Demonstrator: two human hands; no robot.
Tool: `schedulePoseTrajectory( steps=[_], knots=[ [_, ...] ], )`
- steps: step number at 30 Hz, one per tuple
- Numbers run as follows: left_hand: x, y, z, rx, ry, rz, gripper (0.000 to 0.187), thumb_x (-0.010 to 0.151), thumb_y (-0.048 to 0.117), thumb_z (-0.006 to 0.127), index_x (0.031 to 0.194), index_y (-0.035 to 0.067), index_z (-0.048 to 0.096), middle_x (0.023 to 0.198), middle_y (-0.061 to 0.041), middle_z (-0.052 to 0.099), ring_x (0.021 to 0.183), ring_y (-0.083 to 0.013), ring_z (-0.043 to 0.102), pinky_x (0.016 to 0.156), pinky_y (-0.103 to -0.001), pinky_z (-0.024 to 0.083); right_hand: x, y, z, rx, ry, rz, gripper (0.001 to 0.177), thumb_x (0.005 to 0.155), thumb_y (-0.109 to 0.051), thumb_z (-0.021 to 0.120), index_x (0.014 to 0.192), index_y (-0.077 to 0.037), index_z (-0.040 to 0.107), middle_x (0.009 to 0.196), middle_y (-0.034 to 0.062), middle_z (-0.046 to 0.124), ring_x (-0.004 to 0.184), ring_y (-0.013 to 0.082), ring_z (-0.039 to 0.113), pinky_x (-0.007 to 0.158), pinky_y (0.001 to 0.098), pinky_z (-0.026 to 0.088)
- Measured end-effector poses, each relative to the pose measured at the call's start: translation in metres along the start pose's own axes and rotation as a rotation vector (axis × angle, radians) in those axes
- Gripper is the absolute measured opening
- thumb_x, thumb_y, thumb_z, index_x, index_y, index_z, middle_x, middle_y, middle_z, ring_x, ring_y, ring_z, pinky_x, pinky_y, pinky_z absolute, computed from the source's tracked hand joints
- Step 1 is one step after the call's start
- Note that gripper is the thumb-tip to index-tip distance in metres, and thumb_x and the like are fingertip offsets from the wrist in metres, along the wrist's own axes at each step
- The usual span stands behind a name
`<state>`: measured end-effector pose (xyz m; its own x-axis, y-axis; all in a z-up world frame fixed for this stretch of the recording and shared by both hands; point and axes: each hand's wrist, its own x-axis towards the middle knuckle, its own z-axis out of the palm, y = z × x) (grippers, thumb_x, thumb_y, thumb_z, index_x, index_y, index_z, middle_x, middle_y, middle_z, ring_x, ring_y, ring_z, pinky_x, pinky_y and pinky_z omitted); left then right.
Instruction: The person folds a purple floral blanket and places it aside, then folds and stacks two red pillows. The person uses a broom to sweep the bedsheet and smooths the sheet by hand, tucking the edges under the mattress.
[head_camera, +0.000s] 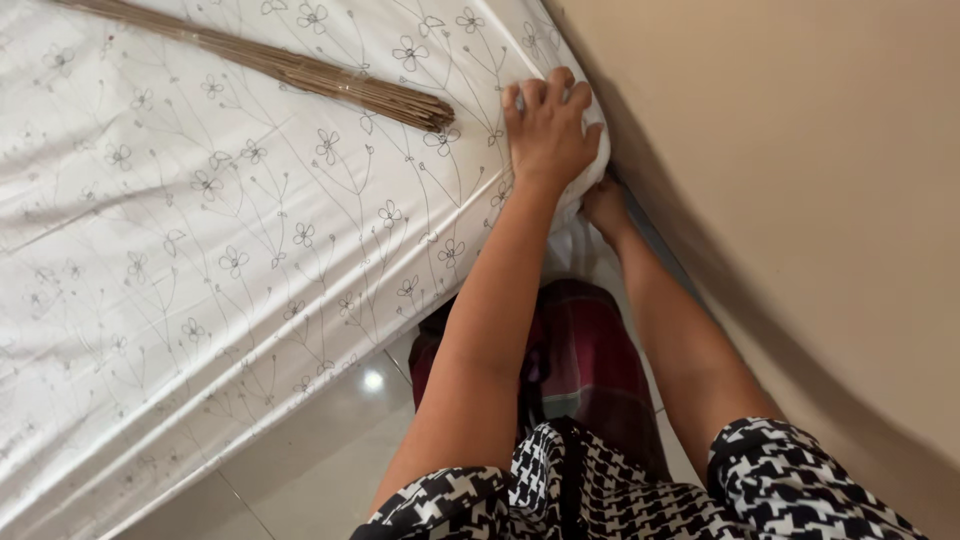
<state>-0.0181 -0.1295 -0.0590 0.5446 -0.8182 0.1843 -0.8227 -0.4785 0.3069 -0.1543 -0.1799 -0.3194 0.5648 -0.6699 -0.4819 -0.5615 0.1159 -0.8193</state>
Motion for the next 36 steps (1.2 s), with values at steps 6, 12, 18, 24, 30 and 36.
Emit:
schedulePoseTrajectory(
  steps=[6, 12, 18, 24, 30, 36],
  knots=[
    [-0.001, -0.003, -0.003, 0.004, 0.013, -0.001, 0.031, 0.077, 0.041, 0.078, 0.102, 0.023, 0.070, 0.122, 0.003, 0.055, 0.121, -0.0266, 0.048, 0.113, -0.056, 0.026, -0.016, -0.010, 0.006, 1.035, 0.050, 0.339, 0.030, 0.099, -0.019, 0.044, 0.120, -0.003, 0.059, 0.102, 0.0125, 0.067, 0.082, 0.0291, 0.068, 0.061, 0.0458, 0.057],
    [0.017, 0.011, 0.019, 0.122, -0.066, -0.057, 0.019, 0.082, 0.030, 0.072, 0.099, 0.023, 0.076, 0.116, 0.003, 0.062, 0.119, -0.0267, 0.050, 0.111, -0.057, 0.026, -0.017, 0.005, 0.004, 1.088, -0.079, 0.458, 0.031, 0.105, -0.025, 0.045, 0.124, -0.006, 0.062, 0.114, 0.0119, 0.071, 0.095, 0.0248, 0.071, 0.078, 0.0405, 0.063],
    [0.026, 0.017, 0.057, 0.241, -0.006, 0.081, 0.018, 0.086, 0.009, 0.061, 0.096, 0.011, 0.076, 0.106, -0.001, 0.066, 0.111, -0.0235, 0.059, 0.115, -0.046, 0.031, -0.012, 0.007, 0.022, 0.871, 0.089, 0.371, 0.031, 0.099, -0.020, 0.059, 0.128, -0.010, 0.064, 0.118, 0.0067, 0.071, 0.089, 0.0170, 0.065, 0.067, 0.0343, 0.052],
    [0.020, 0.013, 0.056, 0.129, 0.039, 0.199, 0.015, 0.092, 0.009, 0.059, 0.099, 0.006, 0.072, 0.105, -0.009, 0.064, 0.096, -0.0234, 0.064, 0.117, -0.042, 0.038, 0.004, 0.000, 0.034, 0.554, 0.272, 0.107, 0.048, 0.092, -0.015, 0.075, 0.134, -0.009, 0.054, 0.128, 0.0026, 0.065, 0.107, 0.0138, 0.065, 0.082, 0.0299, 0.054],
    [-0.052, 0.034, 0.040, -0.619, 0.346, 0.254, 0.018, 0.091, 0.020, 0.069, 0.099, 0.005, 0.065, 0.107, -0.012, 0.062, 0.100, -0.0335, 0.063, 0.095, -0.041, 0.049, 0.021, 0.022, 0.046, 1.256, -0.009, -0.042, 0.049, 0.090, -0.021, 0.076, 0.132, -0.008, 0.055, 0.126, 0.0071, 0.065, 0.109, 0.0198, 0.064, 0.088, 0.0356, 0.054],
    [-0.165, -0.006, 0.139, -1.768, -0.053, -1.158, 0.030, 0.104, 0.021, 0.046, 0.105, 0.001, 0.069, 0.098, -0.010, 0.068, 0.086, -0.0213, 0.065, 0.086, -0.035, 0.052, 0.043, 0.033, 0.047, 0.863, 0.033, 0.417, 0.041, 0.093, -0.029, 0.072, 0.126, -0.008, 0.061, 0.119, 0.0116, 0.069, 0.100, 0.0269, 0.067, 0.082, 0.0451, 0.057]
  ],
)
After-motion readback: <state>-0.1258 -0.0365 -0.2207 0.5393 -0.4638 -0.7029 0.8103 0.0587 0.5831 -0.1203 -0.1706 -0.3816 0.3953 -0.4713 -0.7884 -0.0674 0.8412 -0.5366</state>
